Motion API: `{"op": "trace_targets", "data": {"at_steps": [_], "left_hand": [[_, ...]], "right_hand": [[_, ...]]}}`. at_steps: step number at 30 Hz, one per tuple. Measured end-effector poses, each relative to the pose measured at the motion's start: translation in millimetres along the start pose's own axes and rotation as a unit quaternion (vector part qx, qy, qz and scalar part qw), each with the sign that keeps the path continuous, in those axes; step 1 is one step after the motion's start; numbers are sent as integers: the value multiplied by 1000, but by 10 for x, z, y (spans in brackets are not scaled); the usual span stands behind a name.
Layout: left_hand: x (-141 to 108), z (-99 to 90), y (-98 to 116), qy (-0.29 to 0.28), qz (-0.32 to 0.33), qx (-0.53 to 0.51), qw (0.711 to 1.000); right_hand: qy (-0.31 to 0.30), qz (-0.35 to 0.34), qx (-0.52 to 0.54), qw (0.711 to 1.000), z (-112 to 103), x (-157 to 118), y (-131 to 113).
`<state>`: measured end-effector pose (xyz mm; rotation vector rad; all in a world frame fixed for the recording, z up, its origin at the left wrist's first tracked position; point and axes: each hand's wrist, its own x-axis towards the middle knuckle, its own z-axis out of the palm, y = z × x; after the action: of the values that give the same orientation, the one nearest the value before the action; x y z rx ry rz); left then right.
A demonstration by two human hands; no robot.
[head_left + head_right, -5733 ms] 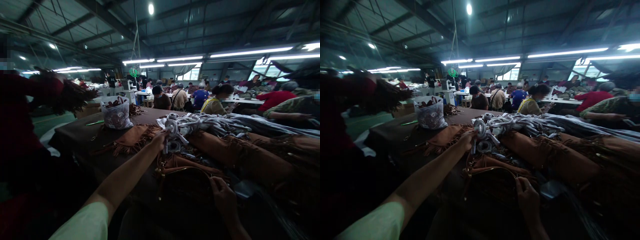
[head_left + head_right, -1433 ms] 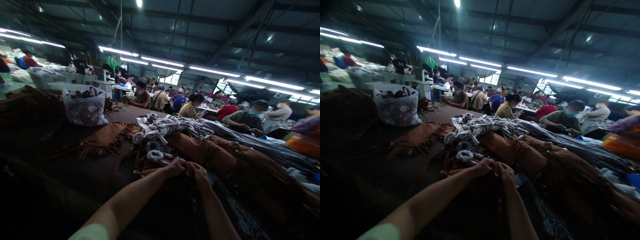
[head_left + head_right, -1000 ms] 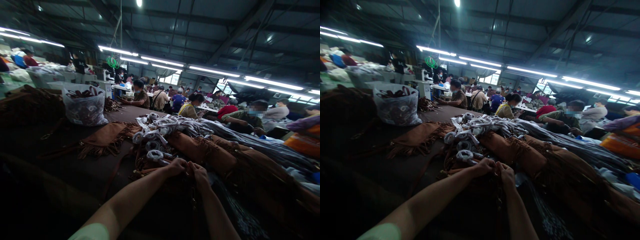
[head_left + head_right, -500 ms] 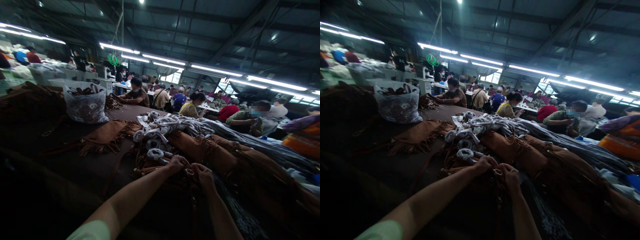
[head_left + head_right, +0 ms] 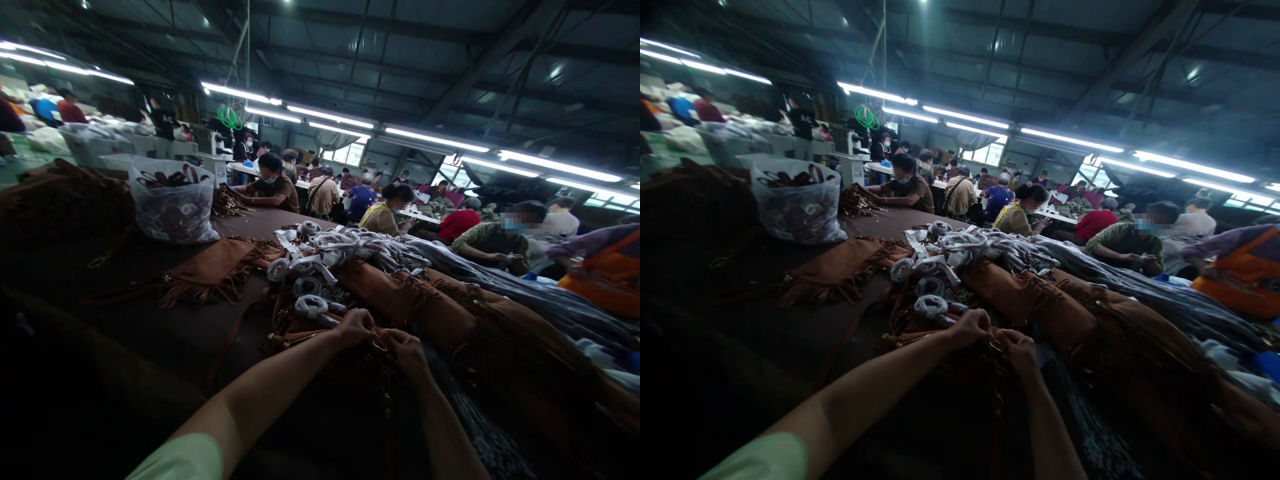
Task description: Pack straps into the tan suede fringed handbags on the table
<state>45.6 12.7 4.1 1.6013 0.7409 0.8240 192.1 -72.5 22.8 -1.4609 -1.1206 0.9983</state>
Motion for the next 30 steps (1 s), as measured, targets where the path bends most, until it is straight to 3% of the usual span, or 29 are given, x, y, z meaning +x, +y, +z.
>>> {"op": "trace_targets", "data": {"at_steps": [8, 18, 24, 27, 30], "left_hand": [[15, 0, -34, -18, -1, -12, 1000], [65, -8, -108, -60, -9, -3, 998], [18, -43, -47, -67, -20, -32, 997], [-9, -66, -39, -83, -42, -83, 992], [2, -76, -79, -82, -21, -71, 994]], "right_hand": [[-3, 12, -17, 1000, -23, 2, 29], [-38, -32, -116, 992, -111, 47, 102], [-41, -63, -176, 981, -69, 22, 51], [-48, -44, -166, 984, -40, 14, 63], [-64, -16, -175, 982, -28, 5, 72]]}}
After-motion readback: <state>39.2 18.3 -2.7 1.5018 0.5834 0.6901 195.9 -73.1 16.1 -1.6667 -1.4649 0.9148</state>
